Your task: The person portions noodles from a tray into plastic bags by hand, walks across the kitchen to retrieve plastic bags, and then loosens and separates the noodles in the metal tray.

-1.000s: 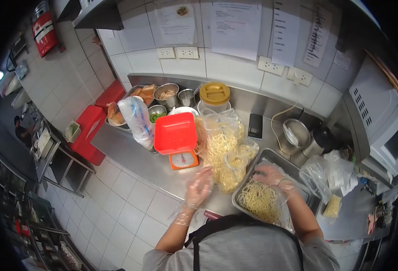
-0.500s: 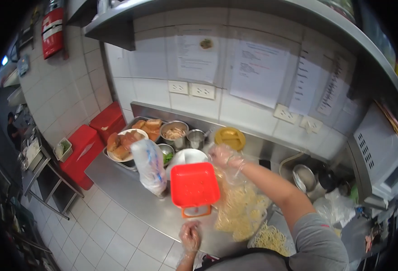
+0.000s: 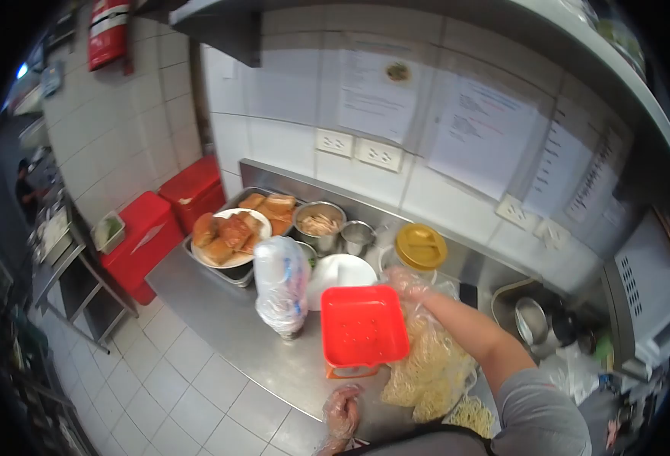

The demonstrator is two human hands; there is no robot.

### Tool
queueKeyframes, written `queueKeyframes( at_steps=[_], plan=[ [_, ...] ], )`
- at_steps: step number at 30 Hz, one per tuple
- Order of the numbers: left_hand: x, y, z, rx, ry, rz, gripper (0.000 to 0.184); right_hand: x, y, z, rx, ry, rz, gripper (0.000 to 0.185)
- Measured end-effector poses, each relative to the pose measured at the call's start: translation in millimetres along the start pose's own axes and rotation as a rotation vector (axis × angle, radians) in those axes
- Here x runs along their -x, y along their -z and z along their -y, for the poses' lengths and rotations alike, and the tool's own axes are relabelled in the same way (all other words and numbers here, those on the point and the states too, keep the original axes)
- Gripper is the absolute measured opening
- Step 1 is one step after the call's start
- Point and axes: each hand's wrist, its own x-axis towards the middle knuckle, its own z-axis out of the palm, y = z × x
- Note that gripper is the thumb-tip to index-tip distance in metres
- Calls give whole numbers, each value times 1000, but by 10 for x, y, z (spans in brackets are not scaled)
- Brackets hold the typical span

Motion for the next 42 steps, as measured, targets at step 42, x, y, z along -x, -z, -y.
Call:
queueKeyframes(
  at_steps=[42],
  plan=[
    [-75,-745,-1303,312,-401,359,21,4310,1874,639,-303,-406,-435,35]
  ],
)
